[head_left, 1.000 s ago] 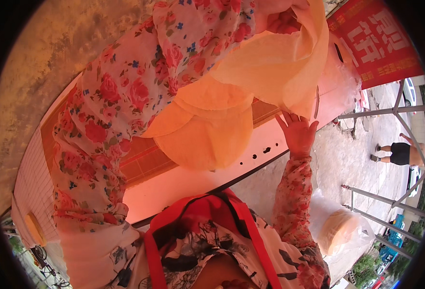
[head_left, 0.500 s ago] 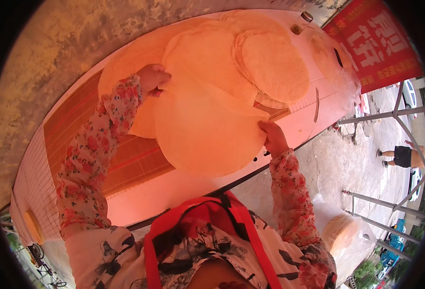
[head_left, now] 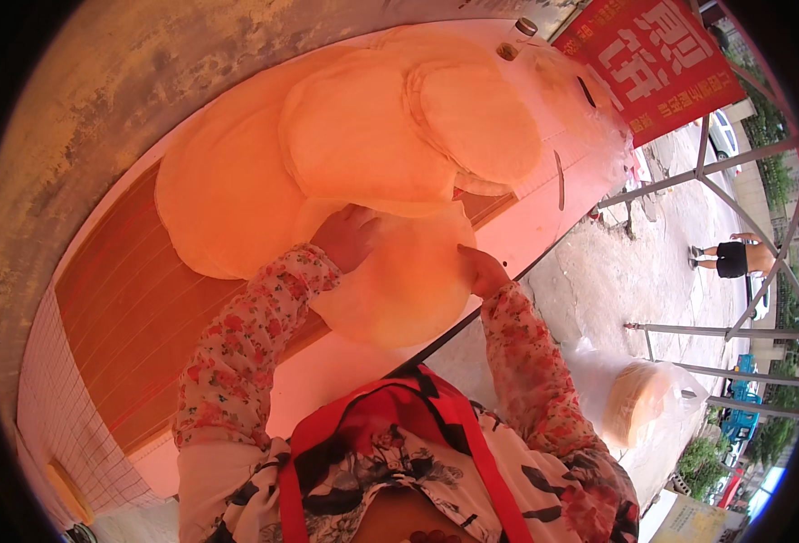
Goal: The person repeatedly picks up thin, round orange dough sheets from a table and stacks them into neat piles. They handle the sheets one by one, aligning them carefully before placing them onto the growing stacks.
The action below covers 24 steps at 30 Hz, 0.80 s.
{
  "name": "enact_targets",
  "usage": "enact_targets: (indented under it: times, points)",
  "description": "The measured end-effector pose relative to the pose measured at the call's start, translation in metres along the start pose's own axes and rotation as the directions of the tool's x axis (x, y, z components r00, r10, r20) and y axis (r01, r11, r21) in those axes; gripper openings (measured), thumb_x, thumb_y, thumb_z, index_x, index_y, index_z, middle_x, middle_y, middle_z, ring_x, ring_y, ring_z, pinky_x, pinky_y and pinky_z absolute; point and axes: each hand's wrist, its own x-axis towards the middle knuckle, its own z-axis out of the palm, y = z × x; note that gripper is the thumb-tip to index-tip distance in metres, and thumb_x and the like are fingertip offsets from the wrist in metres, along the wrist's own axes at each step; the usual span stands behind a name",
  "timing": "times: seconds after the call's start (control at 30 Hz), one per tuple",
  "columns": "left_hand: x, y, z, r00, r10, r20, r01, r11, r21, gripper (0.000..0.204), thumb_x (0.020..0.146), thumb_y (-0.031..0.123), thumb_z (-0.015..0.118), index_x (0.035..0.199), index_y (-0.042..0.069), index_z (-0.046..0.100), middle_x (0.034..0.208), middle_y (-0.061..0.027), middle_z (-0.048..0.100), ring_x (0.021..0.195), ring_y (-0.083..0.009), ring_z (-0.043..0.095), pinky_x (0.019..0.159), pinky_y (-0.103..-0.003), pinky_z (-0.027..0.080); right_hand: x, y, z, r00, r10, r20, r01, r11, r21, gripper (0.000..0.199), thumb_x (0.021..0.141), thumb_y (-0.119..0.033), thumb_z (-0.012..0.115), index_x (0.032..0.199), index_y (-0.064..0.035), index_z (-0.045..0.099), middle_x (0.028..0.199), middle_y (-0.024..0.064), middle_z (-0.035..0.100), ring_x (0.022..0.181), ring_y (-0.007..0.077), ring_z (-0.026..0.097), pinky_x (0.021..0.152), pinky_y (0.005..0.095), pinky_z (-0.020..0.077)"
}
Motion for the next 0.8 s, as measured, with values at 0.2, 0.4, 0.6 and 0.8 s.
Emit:
enact_targets:
  times: [0.2, 0.4, 0.6, 0.8]
  points:
    - [0.027, -0.039, 0.027, 0.941, -0.298, 0.163, 0.299, 0.954, 0.017, 0.049, 0.082, 0.025, 0.061, 0.126, 0.01, 0.047, 0.146, -0.0124, 0.027, 0.121, -0.0324, 0.042, 0.092, -0.045, 0.045, -0.011, 0.024, -0.008, 0.954, -0.295, -0.058, 0.267, 0.92, -0.289, 0.026, 0.087, -0.009, 0.059, 0.11, 0.0017, 0.06, 0.101, 0.0091, 0.066, 0.092, 0.0217, 0.063, 0.08, 0.034, 0.0514]
    - [0.002, -0.069, 0.01, 0.942, -0.32, 0.098, 0.324, 0.946, -0.025, 0.049, 0.081, 0.029, 0.061, 0.125, 0.009, 0.049, 0.139, -0.0123, 0.039, 0.12, -0.0336, 0.043, 0.096, -0.044, 0.041, -0.049, -0.042, 0.109, 0.972, -0.122, -0.198, 0.168, 0.958, 0.232, 0.024, 0.088, -0.008, 0.059, 0.108, 0.0043, 0.059, 0.096, 0.0092, 0.066, 0.078, 0.019, 0.065, 0.069, 0.0321, 0.054]
    - [-0.046, -0.088, -0.003, 0.958, -0.267, -0.104, 0.277, 0.956, 0.096, 0.049, 0.083, 0.03, 0.06, 0.124, 0.005, 0.049, 0.136, -0.0141, 0.042, 0.122, -0.0339, 0.042, 0.101, -0.049, 0.033, -0.085, -0.081, 0.151, 0.974, -0.167, -0.15, 0.21, 0.914, 0.348, 0.024, 0.09, -0.006, 0.055, 0.112, 0.0027, 0.057, 0.105, 0.0099, 0.064, 0.09, 0.0195, 0.064, 0.081, 0.033, 0.0531]
    - [-0.084, -0.116, 0.012, 0.929, -0.365, 0.06, 0.348, 0.918, 0.189, 0.059, 0.083, 0.033, 0.061, 0.131, 0.007, 0.04, 0.142, -0.0137, 0.034, 0.133, -0.0327, 0.029, 0.107, -0.051, 0.024, -0.12, -0.126, 0.146, 0.953, -0.284, -0.103, 0.297, 0.816, 0.495, 0.03, 0.092, -0.01, 0.055, 0.119, 0.0018, 0.053, 0.116, 0.011, 0.061, 0.104, 0.0238, 0.06, 0.094, 0.0382, 0.0472]
